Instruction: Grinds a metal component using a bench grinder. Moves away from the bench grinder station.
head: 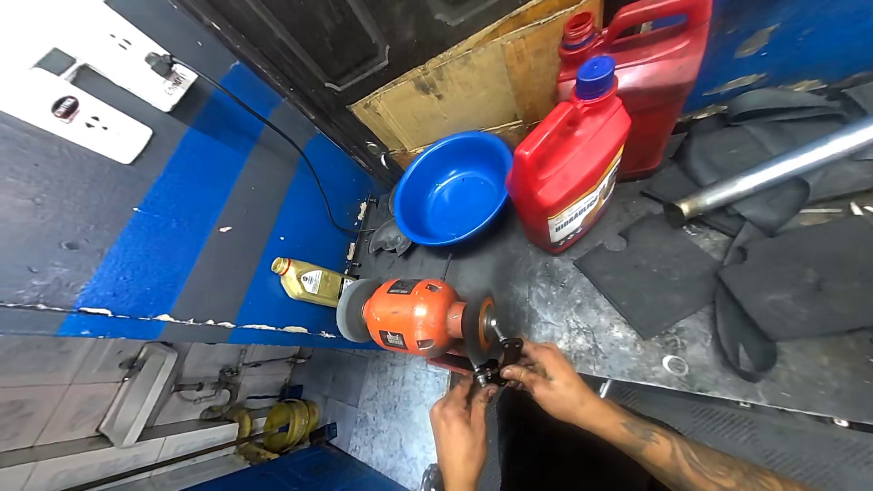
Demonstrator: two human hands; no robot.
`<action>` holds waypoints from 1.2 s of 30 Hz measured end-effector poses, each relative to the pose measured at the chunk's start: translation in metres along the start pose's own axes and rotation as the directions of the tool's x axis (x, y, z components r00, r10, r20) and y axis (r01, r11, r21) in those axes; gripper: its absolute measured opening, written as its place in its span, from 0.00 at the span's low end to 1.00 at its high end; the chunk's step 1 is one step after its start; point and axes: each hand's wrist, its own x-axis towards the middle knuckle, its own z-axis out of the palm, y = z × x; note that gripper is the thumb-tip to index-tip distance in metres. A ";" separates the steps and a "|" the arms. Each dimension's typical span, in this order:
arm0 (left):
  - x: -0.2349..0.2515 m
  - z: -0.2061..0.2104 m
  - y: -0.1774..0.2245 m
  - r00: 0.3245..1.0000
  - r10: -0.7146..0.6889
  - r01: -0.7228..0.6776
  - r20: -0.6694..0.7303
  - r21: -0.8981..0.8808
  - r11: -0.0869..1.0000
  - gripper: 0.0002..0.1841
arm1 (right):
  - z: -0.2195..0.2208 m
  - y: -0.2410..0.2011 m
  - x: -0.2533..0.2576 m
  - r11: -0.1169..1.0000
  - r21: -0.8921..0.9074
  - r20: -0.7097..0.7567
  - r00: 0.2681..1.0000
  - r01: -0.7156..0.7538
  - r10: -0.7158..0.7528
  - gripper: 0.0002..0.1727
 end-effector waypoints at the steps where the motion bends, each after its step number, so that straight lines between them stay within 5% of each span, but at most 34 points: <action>1: 0.000 0.000 0.000 1.000 0.003 -0.003 -0.002 0.000 1.000 0.18 | 0.000 0.000 0.000 1.000 0.003 0.002 1.000 -0.005 0.005 0.10; 36: -0.001 -0.001 -0.002 1.000 0.007 -0.007 0.014 0.012 1.000 0.17 | 0.001 0.001 -0.003 1.000 0.019 -0.012 1.000 -0.002 0.002 0.10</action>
